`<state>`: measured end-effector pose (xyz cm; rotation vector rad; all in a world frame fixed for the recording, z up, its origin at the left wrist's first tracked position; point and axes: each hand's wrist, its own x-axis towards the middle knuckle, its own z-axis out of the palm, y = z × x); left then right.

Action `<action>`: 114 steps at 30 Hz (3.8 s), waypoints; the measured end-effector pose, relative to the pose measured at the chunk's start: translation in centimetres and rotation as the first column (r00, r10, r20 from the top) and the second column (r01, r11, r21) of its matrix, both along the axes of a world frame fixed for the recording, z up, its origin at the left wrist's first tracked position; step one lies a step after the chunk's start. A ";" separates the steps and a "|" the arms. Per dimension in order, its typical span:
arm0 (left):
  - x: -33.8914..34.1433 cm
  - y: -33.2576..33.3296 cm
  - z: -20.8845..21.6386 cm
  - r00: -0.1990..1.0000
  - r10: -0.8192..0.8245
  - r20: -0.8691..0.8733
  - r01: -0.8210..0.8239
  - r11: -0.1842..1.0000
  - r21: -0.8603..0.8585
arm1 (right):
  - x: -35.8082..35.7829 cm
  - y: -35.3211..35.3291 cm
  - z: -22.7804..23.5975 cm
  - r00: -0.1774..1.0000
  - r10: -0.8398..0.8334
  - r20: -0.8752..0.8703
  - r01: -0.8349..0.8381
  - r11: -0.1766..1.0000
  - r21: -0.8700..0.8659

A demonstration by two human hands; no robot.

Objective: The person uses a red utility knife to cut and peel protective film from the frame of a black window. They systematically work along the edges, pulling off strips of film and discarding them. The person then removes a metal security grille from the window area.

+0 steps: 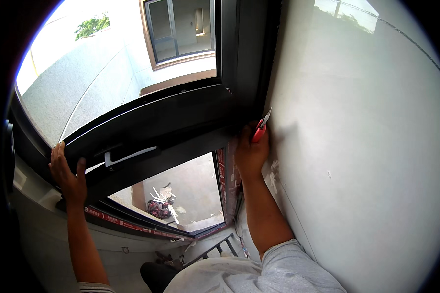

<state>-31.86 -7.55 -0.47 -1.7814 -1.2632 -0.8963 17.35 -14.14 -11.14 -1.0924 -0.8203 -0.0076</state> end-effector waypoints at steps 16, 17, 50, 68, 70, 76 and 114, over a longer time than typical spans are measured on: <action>0.1 -0.1 0.0 1.000 -0.020 0.008 0.019 1.000 0.020 | -0.7 0.5 -1.3 0.995 -0.100 -0.031 0.101 0.994 0.045; 0.1 -0.1 0.1 1.000 -0.019 0.008 0.018 1.000 0.019 | -0.6 0.7 -1.4 0.993 -0.113 -0.025 0.114 0.992 0.056; -0.2 0.3 0.2 0.995 -0.093 -0.036 0.095 0.994 0.053 | -11.6 -12.5 -11.6 0.908 0.380 0.176 -0.317 0.898 -0.304; 0.5 -0.4 0.6 0.995 -0.096 -0.028 0.098 0.992 0.079 | -0.5 -2.3 -4.0 0.994 -0.022 -0.110 0.014 0.997 -0.074; 0.5 -0.3 0.5 0.995 -0.101 -0.027 0.103 0.992 0.077 | 0.2 -1.5 -4.3 0.996 -0.015 -0.088 0.009 0.998 -0.068; 0.0 -0.2 0.3 0.995 -0.102 -0.019 0.103 0.991 0.085 | 0.0 -1.5 -2.3 0.982 0.030 -0.187 -0.050 0.993 -0.106; -0.2 0.5 0.0 0.995 -0.094 -0.034 0.097 0.990 0.107 | 0.3 0.0 -0.6 0.956 -0.193 -0.223 0.175 0.980 -0.097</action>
